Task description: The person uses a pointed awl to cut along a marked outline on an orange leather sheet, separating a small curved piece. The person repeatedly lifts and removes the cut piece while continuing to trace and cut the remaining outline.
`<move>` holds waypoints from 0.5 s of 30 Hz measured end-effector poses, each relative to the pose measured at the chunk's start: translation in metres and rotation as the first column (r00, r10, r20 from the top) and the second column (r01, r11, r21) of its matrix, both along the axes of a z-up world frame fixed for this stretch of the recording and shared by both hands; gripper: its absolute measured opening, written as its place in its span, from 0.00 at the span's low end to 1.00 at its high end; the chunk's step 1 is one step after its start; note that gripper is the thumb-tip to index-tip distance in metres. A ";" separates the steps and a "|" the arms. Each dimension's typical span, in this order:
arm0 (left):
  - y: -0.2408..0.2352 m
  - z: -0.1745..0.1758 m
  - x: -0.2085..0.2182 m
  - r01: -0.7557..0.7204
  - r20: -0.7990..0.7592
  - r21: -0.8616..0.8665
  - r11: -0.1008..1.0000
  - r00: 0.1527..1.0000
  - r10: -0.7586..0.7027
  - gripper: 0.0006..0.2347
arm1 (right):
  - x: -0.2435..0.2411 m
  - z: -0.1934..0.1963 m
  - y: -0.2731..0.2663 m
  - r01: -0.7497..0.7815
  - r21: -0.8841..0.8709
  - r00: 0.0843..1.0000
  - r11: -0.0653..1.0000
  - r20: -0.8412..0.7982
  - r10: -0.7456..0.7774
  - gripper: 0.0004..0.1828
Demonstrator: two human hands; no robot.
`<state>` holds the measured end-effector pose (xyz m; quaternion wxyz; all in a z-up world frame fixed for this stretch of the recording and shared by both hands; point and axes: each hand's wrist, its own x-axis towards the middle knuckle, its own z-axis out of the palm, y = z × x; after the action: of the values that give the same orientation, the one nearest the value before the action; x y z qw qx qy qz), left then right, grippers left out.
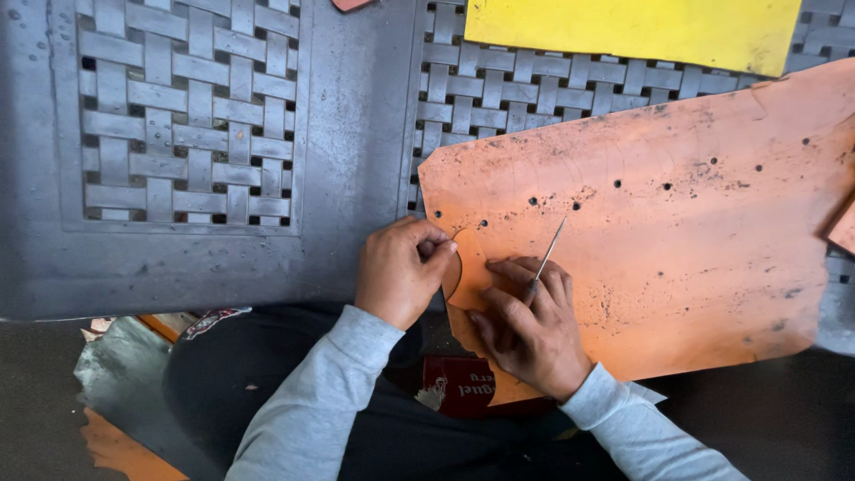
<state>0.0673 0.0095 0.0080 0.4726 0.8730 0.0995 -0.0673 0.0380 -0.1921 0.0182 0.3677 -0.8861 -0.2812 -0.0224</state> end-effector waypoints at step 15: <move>0.011 0.000 -0.002 0.055 0.001 -0.135 0.989 0.998 -0.055 0.03 | 0.001 0.000 0.000 -0.048 -0.039 0.999 0.998 -0.008 0.048 0.20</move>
<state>0.0651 0.0209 0.0077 0.5285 0.8414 0.0710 -0.0880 0.0394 -0.1921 0.0187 0.3515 -0.8862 -0.3018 -0.0049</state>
